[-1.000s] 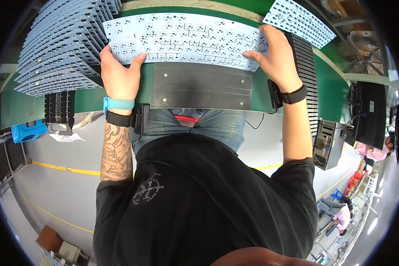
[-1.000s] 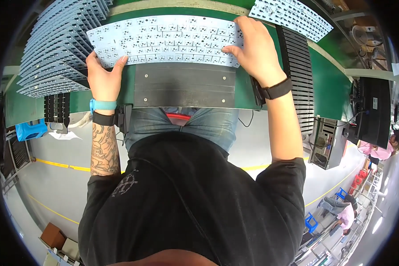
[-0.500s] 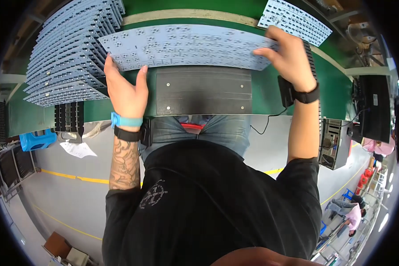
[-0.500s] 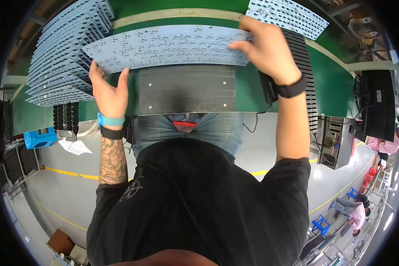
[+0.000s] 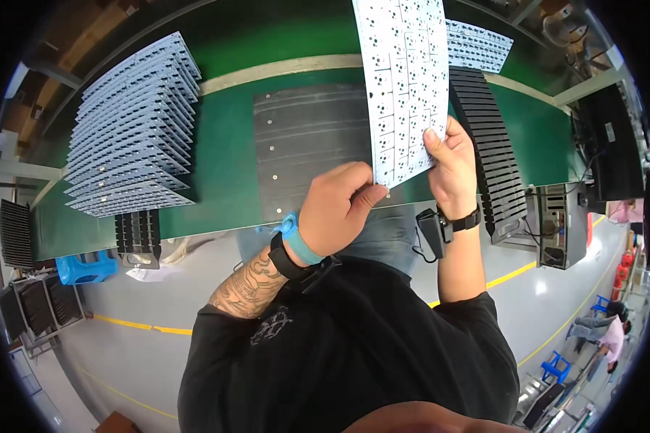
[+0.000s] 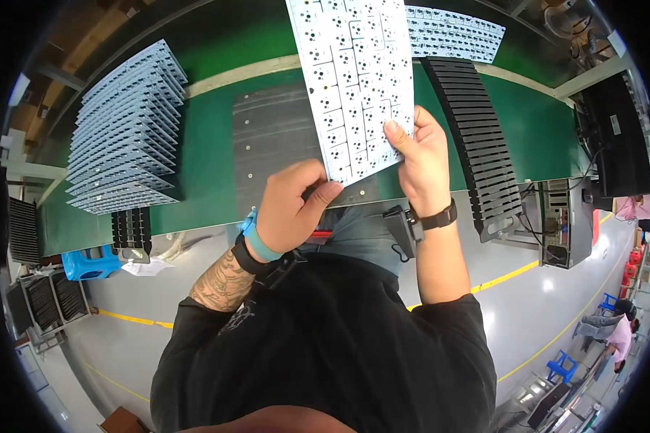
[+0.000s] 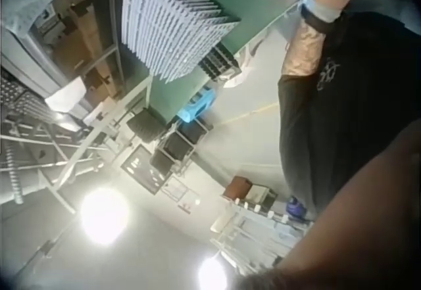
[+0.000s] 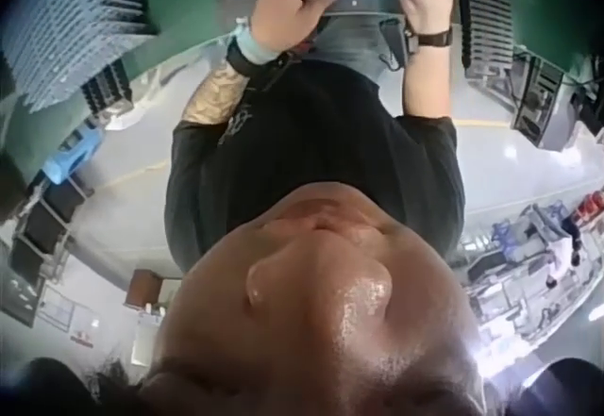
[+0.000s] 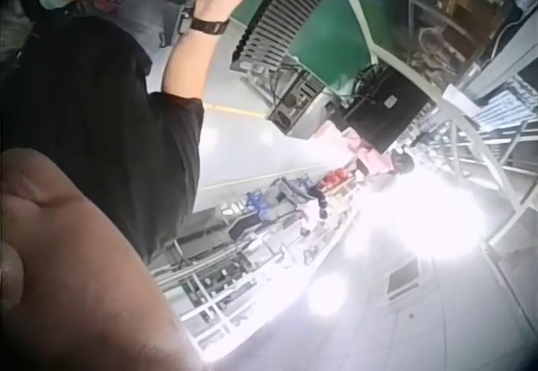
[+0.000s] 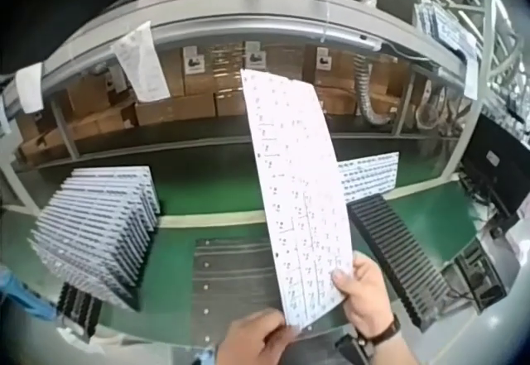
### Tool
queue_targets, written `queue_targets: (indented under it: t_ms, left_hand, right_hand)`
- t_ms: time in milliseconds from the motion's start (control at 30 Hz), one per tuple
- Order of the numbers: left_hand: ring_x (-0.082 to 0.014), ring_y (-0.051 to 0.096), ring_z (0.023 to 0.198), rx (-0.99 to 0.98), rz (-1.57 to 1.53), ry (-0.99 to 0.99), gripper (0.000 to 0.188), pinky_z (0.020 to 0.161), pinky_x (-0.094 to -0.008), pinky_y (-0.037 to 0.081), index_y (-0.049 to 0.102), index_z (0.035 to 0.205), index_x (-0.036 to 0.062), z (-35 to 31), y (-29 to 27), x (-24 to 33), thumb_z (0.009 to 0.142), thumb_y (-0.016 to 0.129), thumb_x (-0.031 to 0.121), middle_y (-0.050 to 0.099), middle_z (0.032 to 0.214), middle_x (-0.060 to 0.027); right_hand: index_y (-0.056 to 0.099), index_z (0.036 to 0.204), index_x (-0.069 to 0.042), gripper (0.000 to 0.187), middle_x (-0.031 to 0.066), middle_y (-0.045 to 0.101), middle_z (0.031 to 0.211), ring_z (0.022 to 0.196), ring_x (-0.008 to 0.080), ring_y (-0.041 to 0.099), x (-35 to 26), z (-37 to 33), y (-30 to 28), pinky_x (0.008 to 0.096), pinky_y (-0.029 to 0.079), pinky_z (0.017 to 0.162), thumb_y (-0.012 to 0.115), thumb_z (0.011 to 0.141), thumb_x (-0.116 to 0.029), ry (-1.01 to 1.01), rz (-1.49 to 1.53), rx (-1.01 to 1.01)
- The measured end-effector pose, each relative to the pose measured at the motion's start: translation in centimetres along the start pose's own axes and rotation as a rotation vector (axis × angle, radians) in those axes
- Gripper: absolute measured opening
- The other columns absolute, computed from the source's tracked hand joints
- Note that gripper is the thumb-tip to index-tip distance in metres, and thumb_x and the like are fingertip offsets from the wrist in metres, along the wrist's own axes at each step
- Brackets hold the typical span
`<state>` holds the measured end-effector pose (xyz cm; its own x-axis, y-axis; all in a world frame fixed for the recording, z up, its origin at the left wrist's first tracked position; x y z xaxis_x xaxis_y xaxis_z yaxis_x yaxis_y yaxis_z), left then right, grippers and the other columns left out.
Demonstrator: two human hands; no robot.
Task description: The person picks up a circuit board from a stack, places it onto a fixture, and presses it down by hand before setting it aside and picking up a thin rod. They then repeat the process with another circuit board.
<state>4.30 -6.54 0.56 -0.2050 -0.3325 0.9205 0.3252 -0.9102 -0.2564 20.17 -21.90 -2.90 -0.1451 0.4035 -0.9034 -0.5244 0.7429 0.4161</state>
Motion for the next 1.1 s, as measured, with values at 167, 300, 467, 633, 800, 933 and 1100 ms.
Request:
queue_targets:
  t_ms: [167,300,467,633,800,933,1100]
  left_hand:
    - [-0.0242,0.061,0.068,-0.159,0.062,-0.090,0.007,0.060,-0.0362,0.047,0.064,0.091,-0.0010,-0.2,-0.4,0.4,0.090,0.069,0.003,0.061,0.076,-0.0145]
    - [-0.0249,0.058,0.063,-0.165,-0.012,-0.114,0.010,0.058,-0.0360,0.045,0.063,0.084,-0.0016,-1.1,-1.8,0.5,0.090,0.069,0.004,0.059,0.072,-0.0139]
    - [-0.0240,0.056,0.059,-0.140,-0.113,0.016,0.013,0.057,-0.0345,0.044,0.063,0.081,-0.0018,-3.0,-3.6,-0.2,0.090,0.069,0.006,0.060,0.072,-0.0131]
    - [-0.0218,0.058,0.061,-0.233,-0.149,0.054,0.013,0.058,-0.0334,0.045,0.065,0.084,-0.0019,-3.9,-4.4,-0.1,0.091,0.070,0.008,0.061,0.073,-0.0126]
    - [-0.0201,0.060,0.063,-0.214,-0.172,0.000,0.012,0.059,-0.0320,0.047,0.066,0.087,-0.0028,-4.9,-4.8,0.0,0.092,0.069,0.007,0.063,0.075,-0.0111]
    - [-0.0198,0.062,0.065,-0.156,-0.206,-0.058,0.011,0.060,-0.0314,0.048,0.066,0.088,-0.0027,-5.5,-5.2,-1.2,0.093,0.068,0.007,0.065,0.076,-0.0102]
    - [-0.0176,0.063,0.067,-0.136,-0.170,0.003,0.015,0.062,-0.0297,0.048,0.068,0.085,-0.0020,-6.2,-6.1,-0.7,0.095,0.065,0.009,0.067,0.077,-0.0091]
  right_hand:
    - [0.062,0.117,0.004,0.029,0.0127,0.073,0.113,0.098,0.0161,0.070,1.0,-0.5,1.4,0.0309,0.054,0.091,0.072,0.092,-0.007,0.040,0.106,-0.028]
    - [0.061,0.119,0.004,0.031,0.0130,0.072,0.114,0.099,0.0167,0.070,1.3,-0.6,3.6,0.0311,0.054,0.091,0.072,0.092,-0.008,0.049,0.168,-0.107]
    - [0.061,0.116,0.004,0.028,0.0124,0.073,0.112,0.098,0.0151,0.069,1.7,-1.4,6.2,0.0300,0.053,0.092,0.072,0.091,-0.003,0.048,0.171,-0.107]
    - [0.060,0.120,0.004,0.033,0.0131,0.072,0.115,0.101,0.0172,0.069,2.9,-1.7,7.8,0.0313,0.054,0.091,0.073,0.092,-0.008,0.140,0.208,-0.202]
    - [0.061,0.118,0.003,0.032,0.0128,0.072,0.115,0.101,0.0165,0.069,2.8,-1.8,8.0,0.0309,0.054,0.092,0.074,0.091,-0.008,0.098,0.167,-0.193]
    - [0.061,0.118,0.003,0.033,0.0123,0.072,0.114,0.101,0.0160,0.069,1.7,-2.1,7.9,0.0304,0.053,0.092,0.075,0.090,-0.007,0.017,0.131,-0.171]
    - [0.062,0.108,0.002,0.023,0.0115,0.072,0.108,0.097,0.0140,0.067,0.5,-1.7,7.0,0.0286,0.052,0.091,0.074,0.089,-0.001,-0.001,0.113,-0.097]
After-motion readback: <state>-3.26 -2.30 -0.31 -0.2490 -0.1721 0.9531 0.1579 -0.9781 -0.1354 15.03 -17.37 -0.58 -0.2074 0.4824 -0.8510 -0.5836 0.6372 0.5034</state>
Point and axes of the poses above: each hand's wrist, its own z-axis towards the middle knuckle, its own y-axis out of the palm, x = y × z, the point moved 6 cm from there along z, towards the middle knuckle
